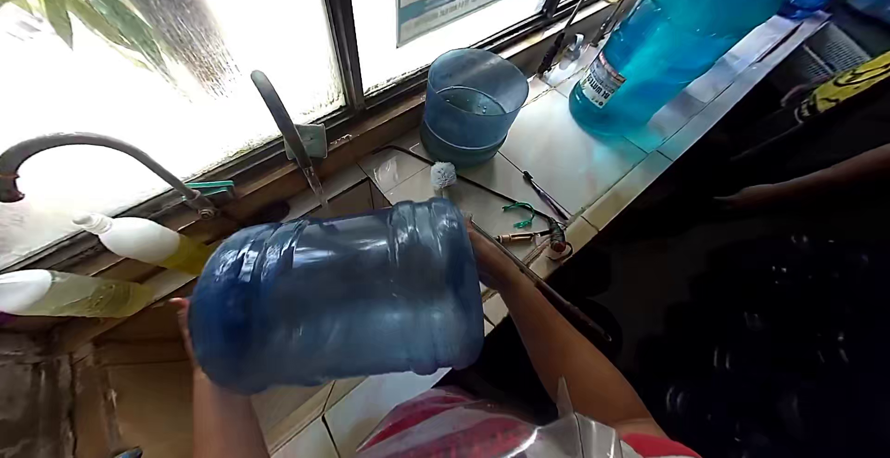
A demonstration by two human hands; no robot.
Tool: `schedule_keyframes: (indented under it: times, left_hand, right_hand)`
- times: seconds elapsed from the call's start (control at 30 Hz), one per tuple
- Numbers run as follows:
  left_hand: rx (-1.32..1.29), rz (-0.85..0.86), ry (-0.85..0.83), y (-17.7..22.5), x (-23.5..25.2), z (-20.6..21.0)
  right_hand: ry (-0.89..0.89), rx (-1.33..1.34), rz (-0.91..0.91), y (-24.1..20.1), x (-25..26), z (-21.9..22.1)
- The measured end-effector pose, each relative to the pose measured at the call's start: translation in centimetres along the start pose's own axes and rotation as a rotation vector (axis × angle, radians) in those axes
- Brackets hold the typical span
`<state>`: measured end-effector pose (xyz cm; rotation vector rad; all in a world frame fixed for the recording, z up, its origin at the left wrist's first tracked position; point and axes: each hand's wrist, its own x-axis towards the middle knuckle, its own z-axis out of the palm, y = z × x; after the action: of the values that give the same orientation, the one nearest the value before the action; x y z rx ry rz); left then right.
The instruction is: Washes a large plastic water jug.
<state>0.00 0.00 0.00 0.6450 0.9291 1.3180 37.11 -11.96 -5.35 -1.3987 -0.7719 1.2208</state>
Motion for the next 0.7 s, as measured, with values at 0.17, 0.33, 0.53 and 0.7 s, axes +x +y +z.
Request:
schedule_keyframes:
  times: [0.17,0.33,0.53,0.7]
  left_hand:
    - [0.071,0.336,-0.017,-0.5,5.3,-6.9]
    - [0.376,0.483,0.068,-8.5,5.3,-1.1]
    - [0.899,0.26,-0.142,-22.5,10.3,2.2]
    - [1.09,0.185,-0.173,-27.1,13.3,6.7]
  right_hand:
    - [0.095,-0.257,0.113,8.1,4.5,-1.2]
    - [0.386,-0.728,-0.022,9.0,6.1,-5.6]
    - [0.223,-1.088,-0.19,9.7,11.1,-8.7]
    - [0.177,-1.194,-0.207,10.3,13.7,-9.3]
